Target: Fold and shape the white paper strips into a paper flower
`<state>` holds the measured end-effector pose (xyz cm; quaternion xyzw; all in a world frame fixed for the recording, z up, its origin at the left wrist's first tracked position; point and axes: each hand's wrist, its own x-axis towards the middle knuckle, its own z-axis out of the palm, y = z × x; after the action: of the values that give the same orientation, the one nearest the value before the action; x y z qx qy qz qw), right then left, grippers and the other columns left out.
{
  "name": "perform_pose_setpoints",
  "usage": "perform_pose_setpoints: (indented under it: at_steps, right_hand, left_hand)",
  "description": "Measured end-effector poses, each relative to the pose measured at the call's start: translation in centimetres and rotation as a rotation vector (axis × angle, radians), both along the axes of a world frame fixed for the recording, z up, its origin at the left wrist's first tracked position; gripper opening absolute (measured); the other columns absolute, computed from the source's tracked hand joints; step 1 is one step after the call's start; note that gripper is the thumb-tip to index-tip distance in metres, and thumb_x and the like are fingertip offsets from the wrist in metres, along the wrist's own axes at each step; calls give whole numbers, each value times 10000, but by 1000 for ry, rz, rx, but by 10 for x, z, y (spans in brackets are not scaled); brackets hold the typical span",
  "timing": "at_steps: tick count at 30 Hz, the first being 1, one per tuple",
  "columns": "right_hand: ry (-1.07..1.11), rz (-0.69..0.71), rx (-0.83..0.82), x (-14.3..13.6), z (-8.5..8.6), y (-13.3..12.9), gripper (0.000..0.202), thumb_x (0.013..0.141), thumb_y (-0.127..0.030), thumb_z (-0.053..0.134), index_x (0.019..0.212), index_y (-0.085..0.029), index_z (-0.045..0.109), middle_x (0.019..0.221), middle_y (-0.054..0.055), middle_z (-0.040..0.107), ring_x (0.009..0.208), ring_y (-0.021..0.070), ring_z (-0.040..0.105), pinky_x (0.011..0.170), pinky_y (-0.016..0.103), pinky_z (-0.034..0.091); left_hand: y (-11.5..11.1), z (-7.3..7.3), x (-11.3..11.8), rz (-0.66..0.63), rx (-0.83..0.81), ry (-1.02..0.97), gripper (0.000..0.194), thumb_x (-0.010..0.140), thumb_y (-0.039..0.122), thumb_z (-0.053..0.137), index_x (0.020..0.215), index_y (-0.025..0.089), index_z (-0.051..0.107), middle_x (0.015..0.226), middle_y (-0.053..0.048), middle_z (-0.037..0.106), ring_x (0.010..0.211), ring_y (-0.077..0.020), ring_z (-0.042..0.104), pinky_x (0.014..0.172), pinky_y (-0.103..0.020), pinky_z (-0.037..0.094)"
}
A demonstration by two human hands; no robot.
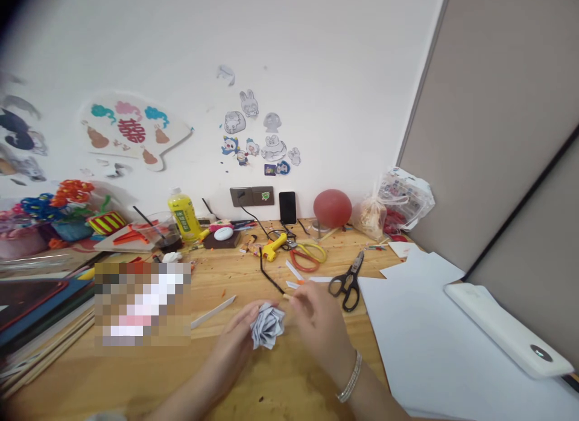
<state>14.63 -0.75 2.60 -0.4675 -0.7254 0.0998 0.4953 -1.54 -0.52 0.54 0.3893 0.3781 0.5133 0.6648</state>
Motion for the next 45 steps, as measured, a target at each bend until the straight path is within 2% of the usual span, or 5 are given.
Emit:
perform_pose_setpoints:
  at_steps: [6,26,32,39,45]
  right_hand:
    - [-193,182,49,-3,1,-2,192,872,-281,486,715,-190,549,659,4,580,630,145,531,590,259,380]
    - [-155,198,-231,-7,-6,0,258,795,-257,564,568,-178,469,545,-35,491,534,111,446,518,223,290]
    - [-26,244,-365,-6,-8,1,82,767,-217,565,832,-196,520,558,-72,440,514,106,426,499,209,297]
    - [-39,287,-392,-7,-12,3,58,814,-241,512,850,-197,503,504,-96,361,470,97,387,473,207,260]
    - [-25,217,-241,-5,-8,2,98,849,-277,477,828,-186,505,566,-56,468,504,103,428,482,211,309]
  left_hand:
    - [3,-3,-1,-8,22,244,325,657,469,640,686,146,669,672,-21,635,687,-172,528,653,-255,396]
    - [4,-3,-2,-103,98,388,381,691,511,553,618,140,601,599,-1,550,612,-148,466,592,-260,352]
    - [3,-2,-1,-94,90,363,387,688,521,557,636,142,615,600,-7,568,645,-168,500,618,-268,374]
    - [2,-2,0,-121,104,389,387,709,521,531,638,149,607,631,-27,588,627,-164,495,607,-266,377]
    - [0,3,-2,-56,103,452,370,769,483,450,677,163,610,674,-36,610,676,-186,524,669,-285,400]
